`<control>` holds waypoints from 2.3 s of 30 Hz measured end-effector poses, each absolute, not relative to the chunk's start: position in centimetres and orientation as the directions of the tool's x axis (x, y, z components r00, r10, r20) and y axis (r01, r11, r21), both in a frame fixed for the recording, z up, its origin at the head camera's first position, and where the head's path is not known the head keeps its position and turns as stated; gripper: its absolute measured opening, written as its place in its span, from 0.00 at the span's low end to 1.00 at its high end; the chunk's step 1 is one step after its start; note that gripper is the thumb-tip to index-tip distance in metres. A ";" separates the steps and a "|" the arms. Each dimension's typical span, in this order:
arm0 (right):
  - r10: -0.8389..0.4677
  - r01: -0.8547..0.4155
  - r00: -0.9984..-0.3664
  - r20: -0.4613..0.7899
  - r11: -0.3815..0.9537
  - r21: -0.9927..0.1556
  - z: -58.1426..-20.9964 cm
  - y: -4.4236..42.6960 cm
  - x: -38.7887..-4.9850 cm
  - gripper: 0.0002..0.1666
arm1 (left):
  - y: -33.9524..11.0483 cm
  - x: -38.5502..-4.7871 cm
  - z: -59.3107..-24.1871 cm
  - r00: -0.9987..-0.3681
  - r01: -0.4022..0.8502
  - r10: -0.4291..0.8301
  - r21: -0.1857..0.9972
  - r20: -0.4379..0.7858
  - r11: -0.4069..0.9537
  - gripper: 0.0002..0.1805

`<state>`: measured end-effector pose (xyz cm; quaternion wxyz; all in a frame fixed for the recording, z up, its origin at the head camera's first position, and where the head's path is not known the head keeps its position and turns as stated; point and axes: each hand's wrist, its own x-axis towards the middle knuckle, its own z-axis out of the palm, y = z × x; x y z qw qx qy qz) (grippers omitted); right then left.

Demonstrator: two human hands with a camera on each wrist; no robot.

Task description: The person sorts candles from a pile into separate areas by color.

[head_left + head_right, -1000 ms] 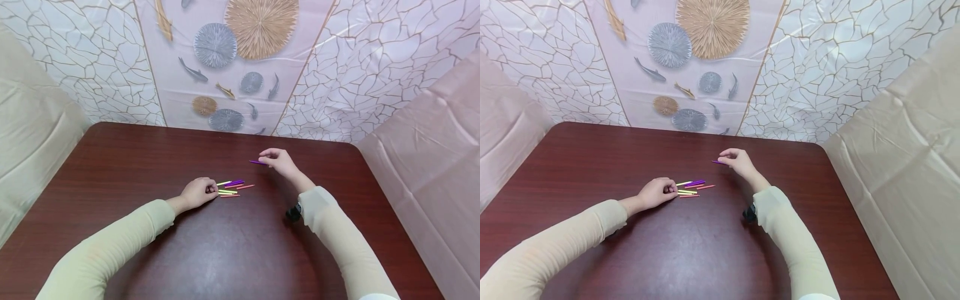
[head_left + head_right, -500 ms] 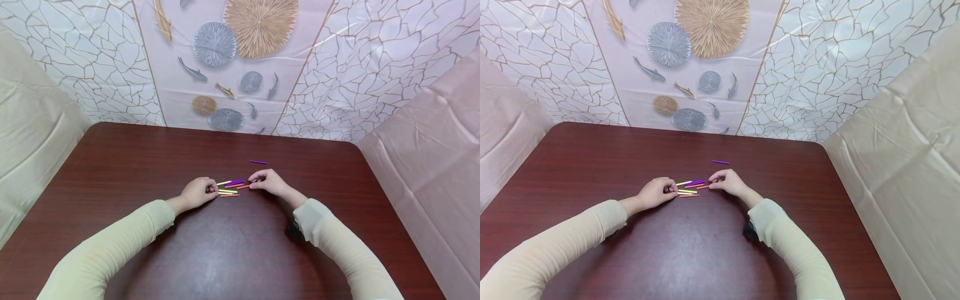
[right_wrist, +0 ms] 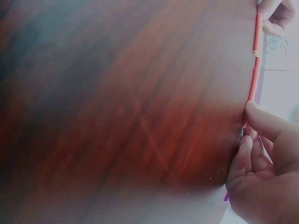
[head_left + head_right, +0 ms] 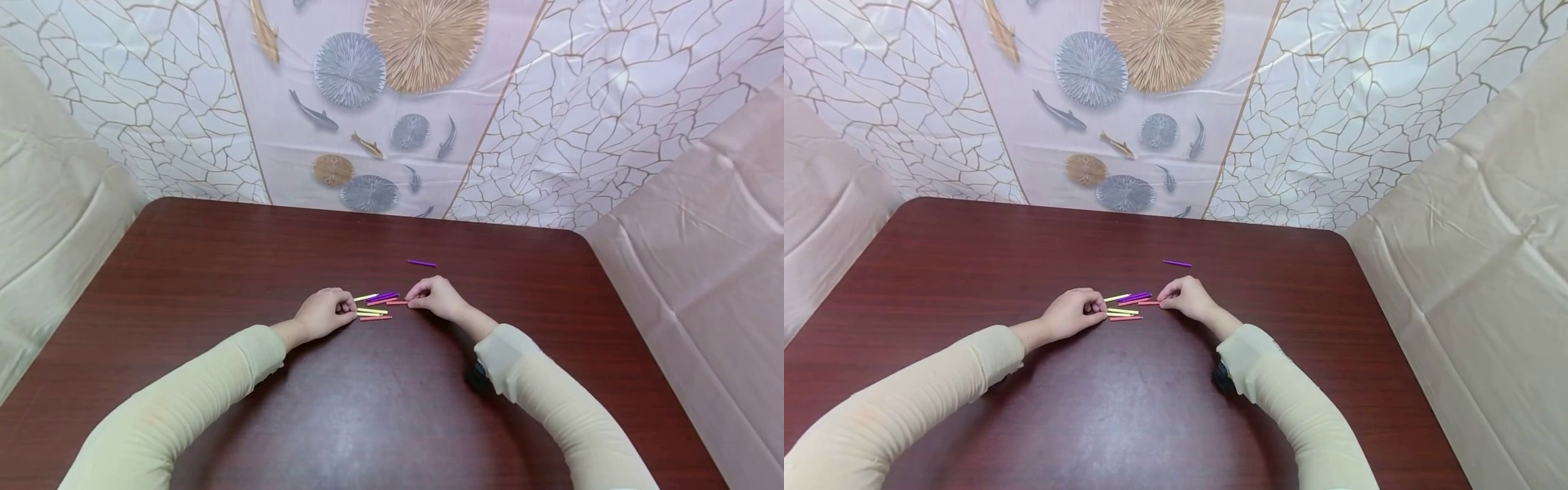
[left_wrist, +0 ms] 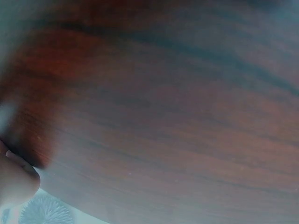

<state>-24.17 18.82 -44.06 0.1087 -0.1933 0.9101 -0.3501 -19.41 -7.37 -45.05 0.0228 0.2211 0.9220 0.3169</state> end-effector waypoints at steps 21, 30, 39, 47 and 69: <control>-0.447 -0.301 -0.893 -0.061 0.690 -0.658 -43.7 18.7 -24.1 0.04 | -7.4 -19.5 -45.1 -0.895 0.408 0.431 0.591 0.111 0.696 0.03; -0.446 -0.300 -0.893 -0.062 0.693 -0.656 -43.7 18.7 -24.2 0.03 | -7.4 -19.5 -45.2 -0.892 0.418 0.436 0.587 0.120 0.693 0.03; -0.438 -0.287 -0.896 -0.077 0.701 -0.653 -43.8 18.7 -24.1 0.03 | -7.6 -19.6 -44.9 -0.889 0.398 0.452 0.617 0.076 0.679 0.04; -0.476 -0.317 -0.878 -0.048 0.655 -0.686 -43.9 19.0 -24.3 0.04 | -8.1 -20.2 -44.1 -0.882 0.397 0.463 0.670 0.089 0.628 0.04; -0.435 -0.274 -0.895 -0.094 0.705 -0.654 -43.4 18.6 -24.1 0.03 | -14.0 -27.1 -40.9 -0.949 0.303 0.290 0.608 0.122 0.734 0.03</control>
